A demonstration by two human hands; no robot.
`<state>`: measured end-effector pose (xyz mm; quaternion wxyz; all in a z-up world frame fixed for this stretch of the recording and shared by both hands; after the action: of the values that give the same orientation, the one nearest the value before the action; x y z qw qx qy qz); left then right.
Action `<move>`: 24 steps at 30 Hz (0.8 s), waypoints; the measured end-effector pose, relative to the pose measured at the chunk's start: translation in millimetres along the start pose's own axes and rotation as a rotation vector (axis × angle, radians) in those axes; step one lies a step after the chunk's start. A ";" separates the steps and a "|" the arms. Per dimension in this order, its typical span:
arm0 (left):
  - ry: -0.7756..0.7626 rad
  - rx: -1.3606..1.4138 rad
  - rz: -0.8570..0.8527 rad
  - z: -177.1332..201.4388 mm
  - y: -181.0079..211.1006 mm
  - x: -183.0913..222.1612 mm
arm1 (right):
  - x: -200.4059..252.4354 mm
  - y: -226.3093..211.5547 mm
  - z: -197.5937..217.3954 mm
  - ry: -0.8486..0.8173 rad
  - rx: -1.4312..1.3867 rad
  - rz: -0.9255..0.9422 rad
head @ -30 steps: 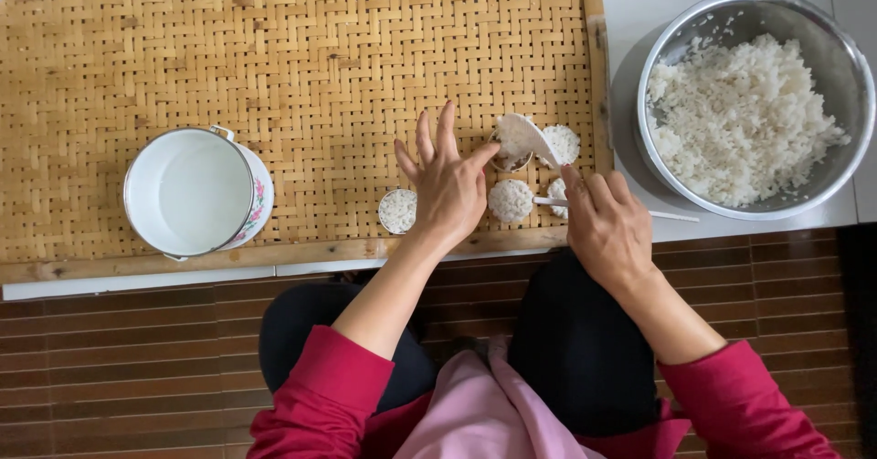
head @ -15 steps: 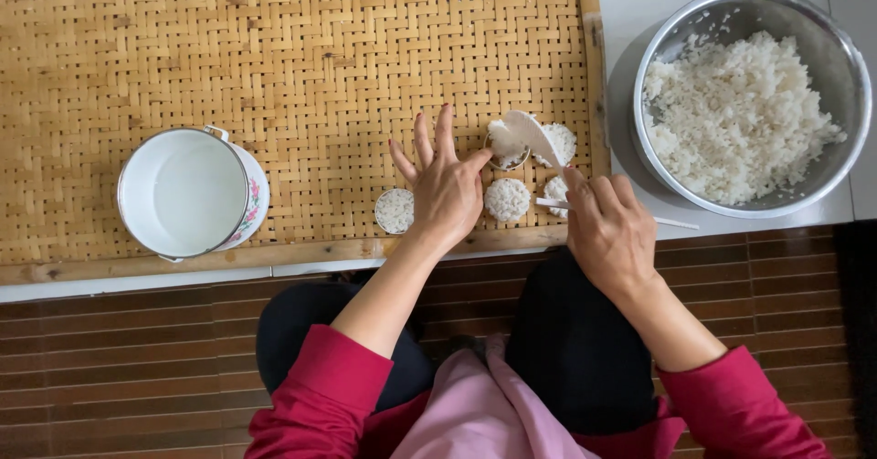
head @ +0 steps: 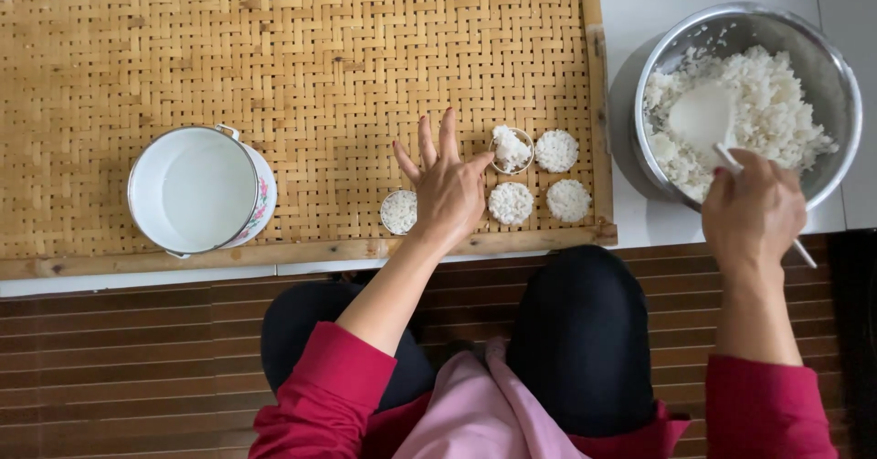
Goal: Forming rice cakes by filling a circular mold with rice and pressing it down with a tool on a bamboo mat.
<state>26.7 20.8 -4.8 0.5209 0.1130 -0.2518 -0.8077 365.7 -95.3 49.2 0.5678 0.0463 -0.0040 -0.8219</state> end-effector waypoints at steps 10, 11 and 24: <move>-0.015 -0.034 0.071 -1.0 -9.6 -9.3 | -11.1 -39.4 79.4 0.544 -0.089 0.322; -0.044 0.000 0.094 0.2 -9.6 -10.8 | -9.7 -38.5 78.9 0.619 -0.318 0.378; -0.087 0.107 0.309 -19.8 -13.5 -25.2 | -51.2 -142.0 -18.6 0.019 -1.250 0.033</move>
<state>35.8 42.2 -30.8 0.6208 0.0656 -0.3313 -0.7075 252.7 3.8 25.9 0.5001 -0.2876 0.4820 -0.6595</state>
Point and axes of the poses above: each hand's wrist, its own x-axis away from the middle knuckle, its own z-axis out of the back of the hand, y = z × x, the point moved 3 cm from there along -x, towards the middle knuckle, and after that the axes turned 8 degrees about -y, right-handed, at the moved point
